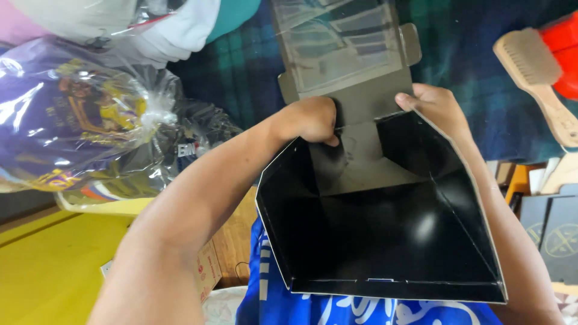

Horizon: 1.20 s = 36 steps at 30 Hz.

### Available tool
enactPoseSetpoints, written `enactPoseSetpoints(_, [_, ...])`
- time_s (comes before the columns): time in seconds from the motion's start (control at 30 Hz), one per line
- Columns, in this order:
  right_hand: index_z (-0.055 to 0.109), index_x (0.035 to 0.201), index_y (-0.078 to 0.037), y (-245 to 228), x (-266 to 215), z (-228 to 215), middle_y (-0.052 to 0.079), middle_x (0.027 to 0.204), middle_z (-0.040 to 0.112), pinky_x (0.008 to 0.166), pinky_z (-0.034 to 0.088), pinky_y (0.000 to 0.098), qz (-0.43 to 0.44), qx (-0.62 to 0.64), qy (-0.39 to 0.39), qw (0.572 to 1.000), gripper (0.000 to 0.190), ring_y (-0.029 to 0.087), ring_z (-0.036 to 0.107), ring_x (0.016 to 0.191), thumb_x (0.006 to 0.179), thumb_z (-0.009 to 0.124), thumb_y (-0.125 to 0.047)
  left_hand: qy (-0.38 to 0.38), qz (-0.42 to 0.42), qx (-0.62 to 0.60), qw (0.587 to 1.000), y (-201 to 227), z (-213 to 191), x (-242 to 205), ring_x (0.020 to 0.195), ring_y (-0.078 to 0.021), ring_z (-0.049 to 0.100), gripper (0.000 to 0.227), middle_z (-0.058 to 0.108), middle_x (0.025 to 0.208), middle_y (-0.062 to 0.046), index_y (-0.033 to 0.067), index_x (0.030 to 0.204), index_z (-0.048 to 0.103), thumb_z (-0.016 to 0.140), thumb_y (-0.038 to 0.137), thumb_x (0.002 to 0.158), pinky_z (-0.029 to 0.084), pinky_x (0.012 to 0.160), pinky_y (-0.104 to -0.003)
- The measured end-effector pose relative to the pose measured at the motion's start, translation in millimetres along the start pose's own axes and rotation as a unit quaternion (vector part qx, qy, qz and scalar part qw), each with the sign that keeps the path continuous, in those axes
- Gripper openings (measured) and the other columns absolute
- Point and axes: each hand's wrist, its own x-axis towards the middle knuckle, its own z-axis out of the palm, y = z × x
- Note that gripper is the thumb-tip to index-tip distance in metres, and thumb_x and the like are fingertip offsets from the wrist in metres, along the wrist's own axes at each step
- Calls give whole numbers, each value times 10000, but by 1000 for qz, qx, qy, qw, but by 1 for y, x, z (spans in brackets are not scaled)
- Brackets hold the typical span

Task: The person assembles a black cardboard display box with a clear plastic window. They fold the side flaps, tuck the tabs into slots to form the box structure, and then close the lid. Finally, they use a wooden brush to wipe the surface of the box.

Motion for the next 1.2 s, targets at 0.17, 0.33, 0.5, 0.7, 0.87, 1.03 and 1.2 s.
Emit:
enactPoseSetpoints(0.17, [762, 1165, -224, -40, -36, -7, 81, 924, 742, 866, 490, 428, 60, -3, 24, 998, 255, 338, 693, 995, 1054, 616, -401, 110, -117, -473, 866, -19, -19, -83, 1200, -364, 668, 868, 707, 1215, -251, -43, 1215, 652, 403, 720, 884, 486, 1039, -457])
enactPoseSetpoints(0.33, [727, 1226, -238, -92, -63, -14, 79, 1029, 738, 944, 466, 467, 76, 17, 31, 997, 301, 335, 674, 1064, 1034, 626, -448, 289, -24, -660, 692, -41, 90, -107, 1318, -427, 586, 855, 632, 1364, -300, -9, 1448, 556, 473, 689, 961, 458, 1104, -527])
enactPoseSetpoints(0.5, [624, 1341, -59, 33, 14, 24, 118, 1062, 707, 929, 564, 317, 32, 394, 15, 919, 454, 197, 735, 936, 1012, 737, -352, 277, 122, -794, 527, 5, 88, -105, 1133, -254, 649, 857, 655, 1312, -194, 64, 1529, 470, 331, 718, 991, 559, 945, -386])
enactPoseSetpoints(0.7, [678, 1275, -38, -59, -22, 9, 208, 1277, 656, 1133, 364, 533, -14, 145, 136, 980, 896, 404, 547, 1303, 1009, 449, -862, 481, 201, -552, 650, -27, 70, -86, 653, -93, 606, 472, 632, 739, -23, 61, 1175, 718, 650, 488, 986, 549, 539, -237])
enactPoseSetpoints(0.87, [524, 892, -178, -125, -18, -39, -4, 692, 487, 752, 362, 371, -107, 117, 191, 969, 785, 186, 498, 750, 846, 192, -887, 607, 217, -471, 602, -2, 38, -82, 797, -54, 517, 419, 597, 857, 52, 55, 1078, 658, 601, 464, 1009, 434, 727, -222])
enactPoseSetpoints(1.03, [567, 1435, -53, -122, -27, -114, 144, 853, 645, 698, 560, 349, -72, 343, -54, 935, 1124, 248, 693, 778, 733, 293, -886, 642, 239, -471, 556, -4, 18, -62, 781, -40, 504, 296, 598, 860, 48, 59, 1101, 676, 622, 341, 1031, 428, 740, -204])
enactPoseSetpoints(1.2, [331, 1578, -66, -42, -95, -130, 164, 1430, 562, 1106, 432, 453, -238, 260, -152, 923, 1090, 318, 566, 1319, 782, 444, -802, 311, 109, -642, 692, 12, -9, -70, 1344, -172, 574, 820, 634, 1416, 33, 209, 1442, 542, 621, 624, 740, 413, 1019, -398])
